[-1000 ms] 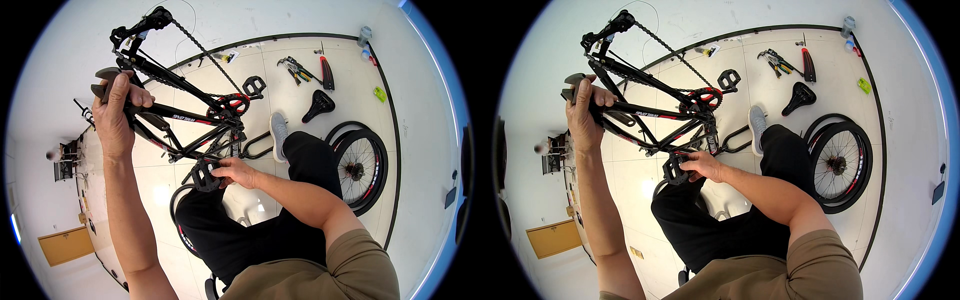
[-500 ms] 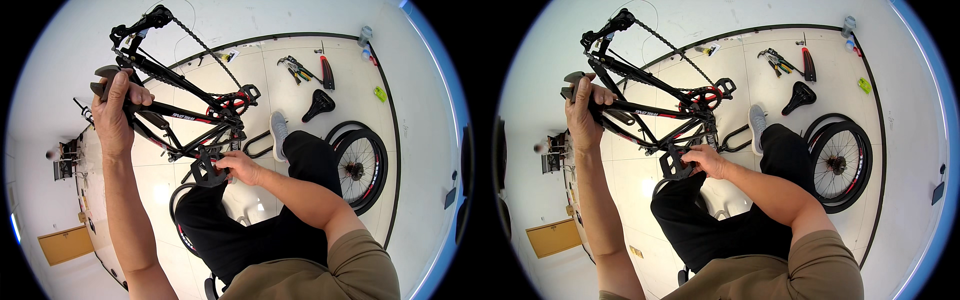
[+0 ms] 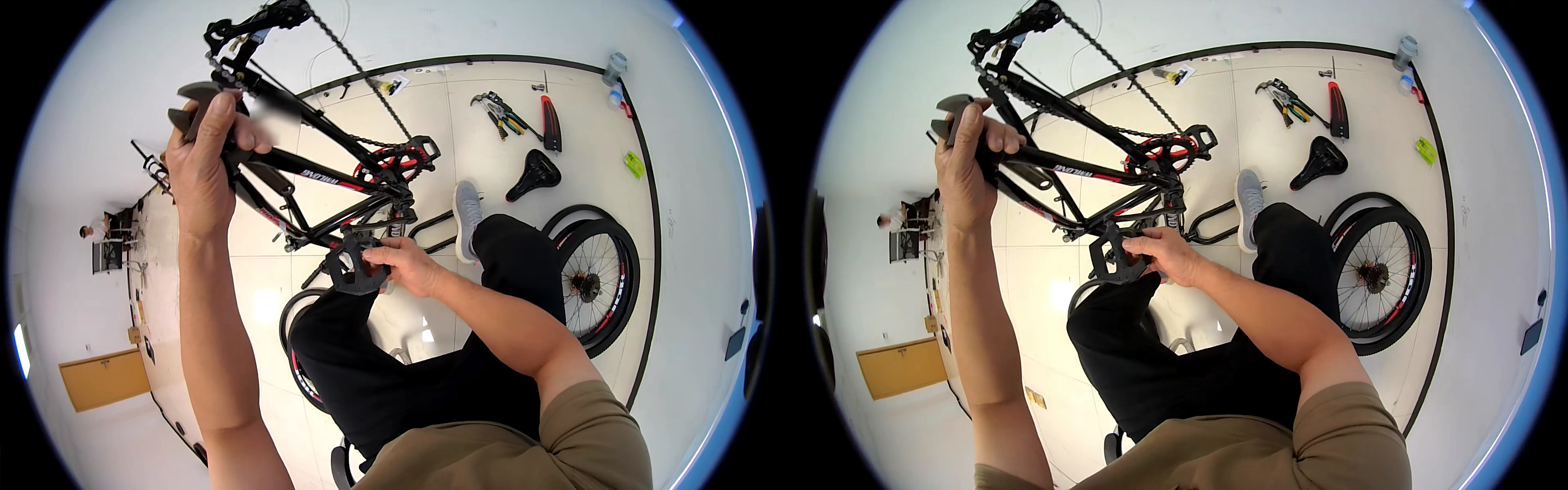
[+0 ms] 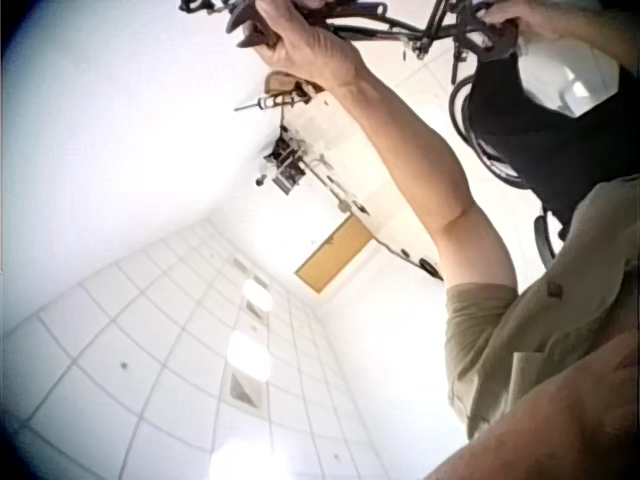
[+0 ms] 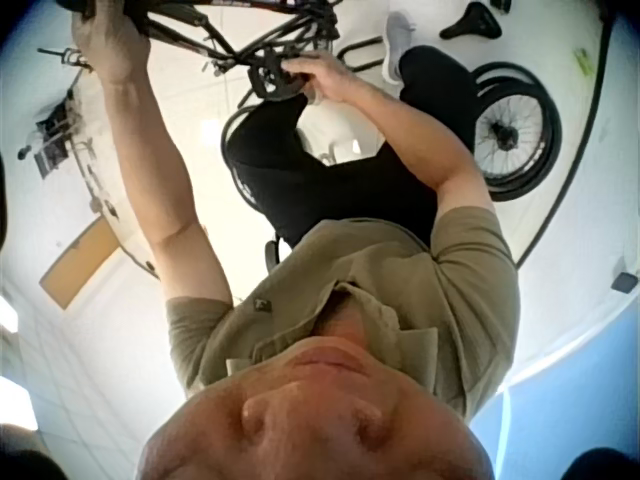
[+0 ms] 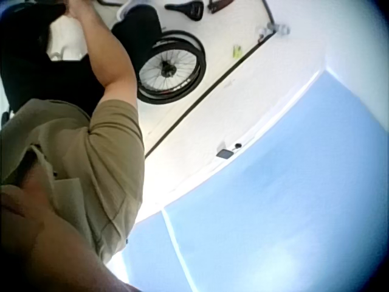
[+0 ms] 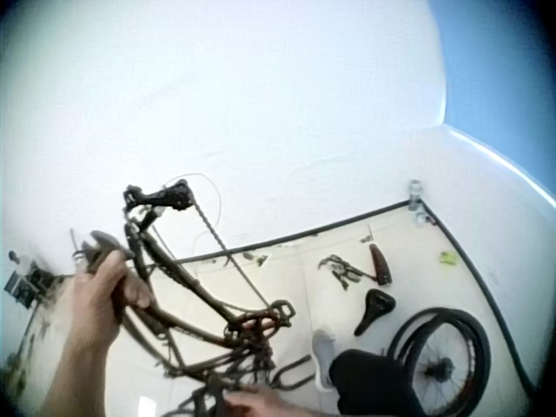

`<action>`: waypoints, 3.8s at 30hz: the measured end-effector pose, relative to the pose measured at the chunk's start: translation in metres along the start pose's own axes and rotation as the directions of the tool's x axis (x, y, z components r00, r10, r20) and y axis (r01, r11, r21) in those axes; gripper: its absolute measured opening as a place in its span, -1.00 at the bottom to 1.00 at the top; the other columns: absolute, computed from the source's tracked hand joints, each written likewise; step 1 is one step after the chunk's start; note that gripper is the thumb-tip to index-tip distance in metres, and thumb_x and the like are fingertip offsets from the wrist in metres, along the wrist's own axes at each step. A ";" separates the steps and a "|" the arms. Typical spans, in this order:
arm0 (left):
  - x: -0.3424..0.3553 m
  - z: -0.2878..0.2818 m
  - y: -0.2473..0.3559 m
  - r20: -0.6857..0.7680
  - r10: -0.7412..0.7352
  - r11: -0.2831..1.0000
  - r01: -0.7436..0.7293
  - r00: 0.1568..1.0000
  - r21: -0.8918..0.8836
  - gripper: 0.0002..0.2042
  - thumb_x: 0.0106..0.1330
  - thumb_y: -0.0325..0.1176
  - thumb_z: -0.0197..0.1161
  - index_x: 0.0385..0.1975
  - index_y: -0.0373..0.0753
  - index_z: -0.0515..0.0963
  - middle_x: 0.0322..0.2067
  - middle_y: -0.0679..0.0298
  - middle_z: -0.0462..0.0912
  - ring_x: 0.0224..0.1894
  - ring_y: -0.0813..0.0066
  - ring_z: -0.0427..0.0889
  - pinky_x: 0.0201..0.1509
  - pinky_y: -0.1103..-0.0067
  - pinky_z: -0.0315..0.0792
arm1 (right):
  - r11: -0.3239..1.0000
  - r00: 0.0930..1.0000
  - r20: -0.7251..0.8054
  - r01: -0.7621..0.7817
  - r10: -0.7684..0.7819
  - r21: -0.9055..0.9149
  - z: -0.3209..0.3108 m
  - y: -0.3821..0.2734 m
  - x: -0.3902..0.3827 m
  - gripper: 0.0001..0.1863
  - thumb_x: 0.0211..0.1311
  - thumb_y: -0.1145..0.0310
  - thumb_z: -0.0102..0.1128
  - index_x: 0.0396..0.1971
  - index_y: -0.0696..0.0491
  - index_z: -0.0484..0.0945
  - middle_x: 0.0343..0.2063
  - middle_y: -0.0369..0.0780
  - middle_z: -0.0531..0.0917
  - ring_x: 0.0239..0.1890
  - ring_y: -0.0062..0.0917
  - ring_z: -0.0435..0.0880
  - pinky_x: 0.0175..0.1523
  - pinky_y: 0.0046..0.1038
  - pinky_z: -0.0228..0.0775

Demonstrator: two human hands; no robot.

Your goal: The person adjusts the bicycle chain and crankset using a wrench and hands. They rotate the pedals and reposition the chain around the chainring while seated on a chair in a workshop.

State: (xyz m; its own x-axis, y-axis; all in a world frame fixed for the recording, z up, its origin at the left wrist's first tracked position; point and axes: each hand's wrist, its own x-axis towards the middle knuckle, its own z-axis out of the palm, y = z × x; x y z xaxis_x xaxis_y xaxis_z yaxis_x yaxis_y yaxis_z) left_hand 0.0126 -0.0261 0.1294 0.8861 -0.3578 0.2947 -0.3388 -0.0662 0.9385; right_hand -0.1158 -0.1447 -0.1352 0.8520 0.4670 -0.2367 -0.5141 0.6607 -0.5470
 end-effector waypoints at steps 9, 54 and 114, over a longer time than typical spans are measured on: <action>0.001 0.003 0.003 -0.002 0.041 0.997 -0.041 0.999 0.059 -0.70 0.47 -0.25 0.19 -0.12 -0.44 0.48 -0.58 0.29 0.42 -0.46 0.41 0.51 -0.26 0.47 0.46 | 0.999 0.999 -0.004 0.034 -0.035 -0.024 0.000 0.002 0.001 -0.69 0.26 0.18 0.28 -0.27 0.17 0.62 -0.39 -0.23 0.65 -0.36 -0.55 0.63 -0.30 -0.45 0.52; -0.007 0.001 0.000 0.016 0.061 0.998 -0.062 0.998 0.021 -0.73 0.33 -0.16 0.35 -0.28 -0.25 0.55 -0.61 0.31 0.60 -0.52 0.57 0.61 -0.31 0.61 0.49 | 0.564 0.615 -0.239 0.411 -0.751 -0.716 0.011 -0.040 -0.089 -0.54 0.40 0.36 0.10 0.23 0.22 0.36 0.13 -0.14 0.51 0.12 -0.52 0.51 0.18 -0.49 0.33; -0.033 0.005 0.002 -0.259 0.489 0.845 -0.378 0.833 0.380 -0.66 0.16 -0.29 0.42 -0.10 -0.27 0.61 -0.18 0.17 0.63 -0.12 0.34 0.56 0.02 0.49 0.44 | 0.241 0.714 0.403 0.617 -0.572 -0.749 0.148 -0.158 0.032 -0.75 0.31 0.34 0.17 -0.12 0.18 0.57 -0.37 -0.33 0.62 -0.40 -0.71 0.53 -0.29 -0.59 0.38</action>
State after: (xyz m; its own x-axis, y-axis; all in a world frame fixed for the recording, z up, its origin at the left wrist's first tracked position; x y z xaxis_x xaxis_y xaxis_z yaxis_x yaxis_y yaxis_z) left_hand -0.0190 -0.0191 0.1207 0.6543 -0.0891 0.7509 -0.7409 -0.2745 0.6130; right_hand -0.0220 -0.1470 0.0628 0.8626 0.1926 0.4677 0.4754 0.0070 -0.8797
